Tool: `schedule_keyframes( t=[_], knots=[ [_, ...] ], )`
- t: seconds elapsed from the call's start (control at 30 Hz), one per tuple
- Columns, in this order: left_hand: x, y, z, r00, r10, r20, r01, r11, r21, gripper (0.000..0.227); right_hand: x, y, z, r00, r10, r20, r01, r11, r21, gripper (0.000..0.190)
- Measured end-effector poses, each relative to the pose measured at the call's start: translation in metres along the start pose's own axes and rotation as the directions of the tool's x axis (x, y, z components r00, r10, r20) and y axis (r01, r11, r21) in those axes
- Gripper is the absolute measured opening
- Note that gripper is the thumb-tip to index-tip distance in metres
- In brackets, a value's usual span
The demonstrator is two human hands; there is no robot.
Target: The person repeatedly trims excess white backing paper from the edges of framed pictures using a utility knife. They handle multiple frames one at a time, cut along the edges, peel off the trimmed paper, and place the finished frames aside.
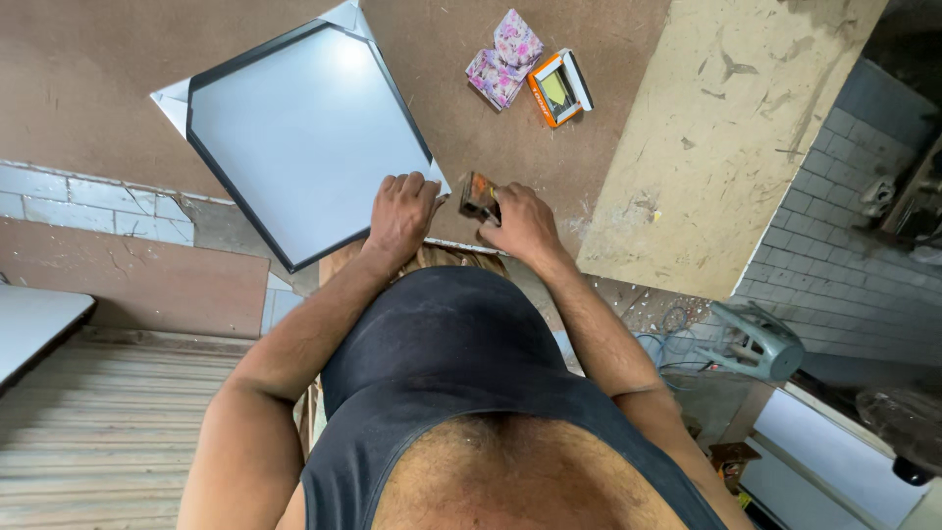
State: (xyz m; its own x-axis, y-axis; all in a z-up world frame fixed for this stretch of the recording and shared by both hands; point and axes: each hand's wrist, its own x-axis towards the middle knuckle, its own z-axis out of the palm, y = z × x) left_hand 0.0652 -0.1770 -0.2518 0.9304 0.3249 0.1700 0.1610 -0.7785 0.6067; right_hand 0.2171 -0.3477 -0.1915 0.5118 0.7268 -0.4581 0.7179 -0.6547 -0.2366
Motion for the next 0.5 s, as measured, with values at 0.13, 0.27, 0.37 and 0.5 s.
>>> schedule_keyframes(
  t=[0.13, 0.27, 0.37, 0.5],
  knots=[
    [-0.01, -0.011, 0.018, 0.999, 0.039, -0.016, -0.039, 0.998, 0.044, 0.021, 0.01, 0.001, -0.01, 0.996, 0.022, 0.089, -0.024, 0.999, 0.022, 0.039],
    [-0.011, -0.014, 0.007, 0.999, 0.024, 0.035, -0.029, 0.992, 0.12, 0.024, 0.016, -0.004, -0.009, 0.989, -0.045, 0.144, 0.043, 0.999, 0.014, 0.051],
    [-0.003, -0.018, 0.0, 0.994, 0.082, 0.066, -0.091, 0.985, 0.149, 0.025, 0.013, -0.007, -0.008, 0.988, -0.102, 0.117, 0.093, 0.992, 0.083, 0.054],
    [0.0, -0.025, -0.003, 0.989, 0.061, 0.133, -0.075, 0.992, 0.104, 0.027, 0.013, -0.017, -0.007, 0.989, -0.117, 0.094, 0.106, 0.988, 0.11, 0.053]
  ],
)
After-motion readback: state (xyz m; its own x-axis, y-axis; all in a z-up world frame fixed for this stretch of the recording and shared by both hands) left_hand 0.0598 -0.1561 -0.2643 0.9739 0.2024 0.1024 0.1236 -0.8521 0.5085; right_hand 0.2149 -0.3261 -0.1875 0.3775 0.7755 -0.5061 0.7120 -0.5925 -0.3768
